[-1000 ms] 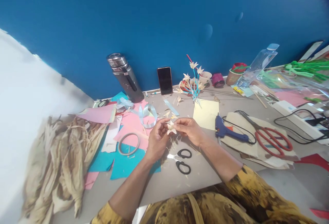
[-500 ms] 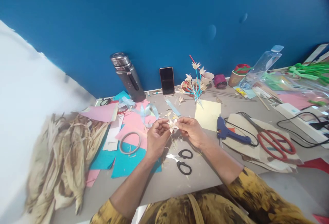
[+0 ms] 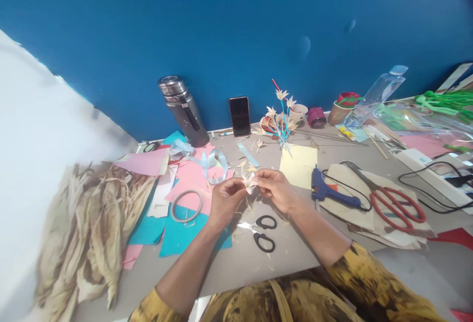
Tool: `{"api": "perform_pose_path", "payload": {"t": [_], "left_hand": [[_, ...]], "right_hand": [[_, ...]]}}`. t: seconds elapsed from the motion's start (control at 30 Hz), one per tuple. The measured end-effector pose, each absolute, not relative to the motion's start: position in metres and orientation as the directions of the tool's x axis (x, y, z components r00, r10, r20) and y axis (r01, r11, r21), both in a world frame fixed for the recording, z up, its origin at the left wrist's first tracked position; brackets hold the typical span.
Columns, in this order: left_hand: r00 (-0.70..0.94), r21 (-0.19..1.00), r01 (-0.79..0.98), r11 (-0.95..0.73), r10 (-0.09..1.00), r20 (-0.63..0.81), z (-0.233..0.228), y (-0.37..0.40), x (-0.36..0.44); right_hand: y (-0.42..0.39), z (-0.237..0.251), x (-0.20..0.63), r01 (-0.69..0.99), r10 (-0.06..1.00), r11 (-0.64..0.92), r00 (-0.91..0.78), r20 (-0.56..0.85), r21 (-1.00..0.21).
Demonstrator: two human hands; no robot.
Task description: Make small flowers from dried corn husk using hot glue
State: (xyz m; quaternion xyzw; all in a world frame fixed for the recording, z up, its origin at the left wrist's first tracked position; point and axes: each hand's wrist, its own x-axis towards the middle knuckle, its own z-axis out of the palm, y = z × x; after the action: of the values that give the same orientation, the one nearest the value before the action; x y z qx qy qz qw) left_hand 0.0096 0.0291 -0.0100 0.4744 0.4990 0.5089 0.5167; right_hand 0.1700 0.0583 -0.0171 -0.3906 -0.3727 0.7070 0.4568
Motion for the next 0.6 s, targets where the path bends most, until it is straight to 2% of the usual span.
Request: {"api": "perform_pose_path", "payload": {"t": [0.27,0.6], "left_hand": [[0.023,0.995,-0.066,0.073,0.997,-0.072,-0.0117,0.0294,0.0078],[-0.032,0.996,-0.037,-0.081,0.996,0.08,-0.0114,0.0305,0.0055]], "right_hand": [[0.0576,-0.0166,0.1702,-0.332,0.931,-0.321,-0.283,-0.231,-0.887],[0.0582,-0.0193,0.1715,-0.338,0.926,-0.313,-0.316,-0.206,-0.888]]}}
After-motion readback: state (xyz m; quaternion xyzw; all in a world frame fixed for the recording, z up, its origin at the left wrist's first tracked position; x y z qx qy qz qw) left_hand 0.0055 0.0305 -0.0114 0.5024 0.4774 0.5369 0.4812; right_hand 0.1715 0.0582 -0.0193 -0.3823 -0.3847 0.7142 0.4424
